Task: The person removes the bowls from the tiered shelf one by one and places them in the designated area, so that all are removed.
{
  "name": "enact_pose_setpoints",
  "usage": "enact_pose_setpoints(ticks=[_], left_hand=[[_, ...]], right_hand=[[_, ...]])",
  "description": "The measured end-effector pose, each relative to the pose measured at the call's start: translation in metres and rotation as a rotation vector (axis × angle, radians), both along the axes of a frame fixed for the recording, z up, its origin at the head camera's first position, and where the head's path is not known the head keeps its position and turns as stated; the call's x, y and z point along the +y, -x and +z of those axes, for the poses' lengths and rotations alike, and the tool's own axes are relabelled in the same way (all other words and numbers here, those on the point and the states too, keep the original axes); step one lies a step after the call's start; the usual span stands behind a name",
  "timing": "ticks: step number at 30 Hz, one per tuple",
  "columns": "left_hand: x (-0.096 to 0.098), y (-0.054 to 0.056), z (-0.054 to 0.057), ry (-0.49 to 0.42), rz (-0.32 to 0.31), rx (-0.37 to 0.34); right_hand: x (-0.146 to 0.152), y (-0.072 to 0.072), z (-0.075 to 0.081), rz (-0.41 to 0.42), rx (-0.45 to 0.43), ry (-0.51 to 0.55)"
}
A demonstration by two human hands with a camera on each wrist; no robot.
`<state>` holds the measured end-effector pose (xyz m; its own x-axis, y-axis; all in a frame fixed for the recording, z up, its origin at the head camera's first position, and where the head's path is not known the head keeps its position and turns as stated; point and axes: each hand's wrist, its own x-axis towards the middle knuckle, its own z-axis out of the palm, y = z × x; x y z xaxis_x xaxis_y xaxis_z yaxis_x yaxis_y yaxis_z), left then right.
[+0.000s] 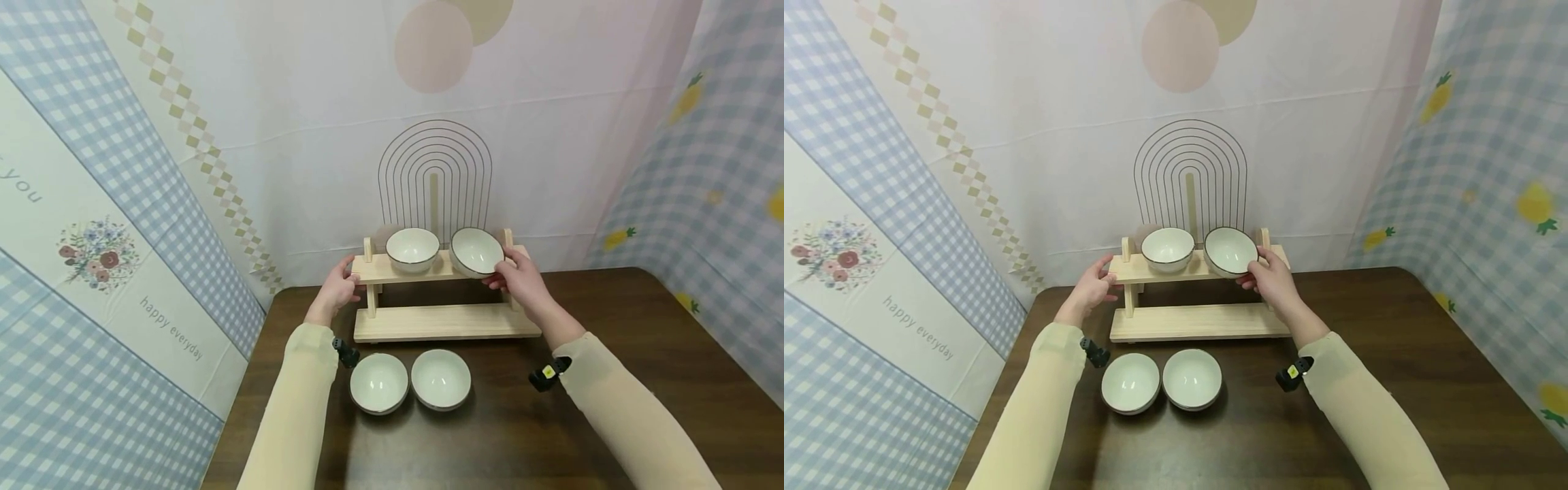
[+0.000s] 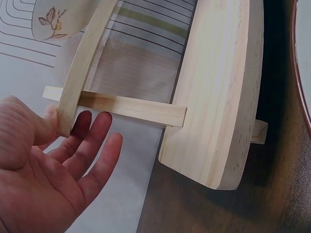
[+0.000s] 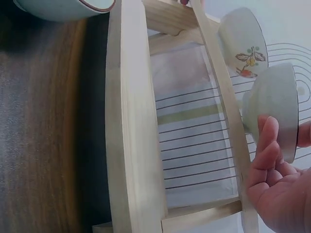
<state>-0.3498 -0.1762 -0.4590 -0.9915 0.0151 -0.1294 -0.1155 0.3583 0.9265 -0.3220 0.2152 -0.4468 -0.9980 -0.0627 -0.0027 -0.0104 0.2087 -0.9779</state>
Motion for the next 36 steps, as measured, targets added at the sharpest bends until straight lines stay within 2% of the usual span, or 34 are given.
enact_pose_setpoints(ticks=[5, 15, 25, 36], left_hand=[[-0.001, -0.001, 0.000, -0.006, 0.002, 0.004], [-0.003, -0.002, -0.001, -0.013, 0.004, 0.005], [-0.004, -0.004, -0.001, -0.038, -0.007, -0.003], [-0.004, -0.003, -0.002, -0.034, -0.015, 0.008]], right_hand=[[-0.001, -0.007, -0.003, -0.004, 0.002, -0.011], [0.006, -0.025, -0.015, 0.047, -0.026, -0.039], [0.005, -0.052, -0.027, 0.103, -0.029, -0.079], [0.010, -0.082, -0.041, 0.164, -0.073, -0.123]])
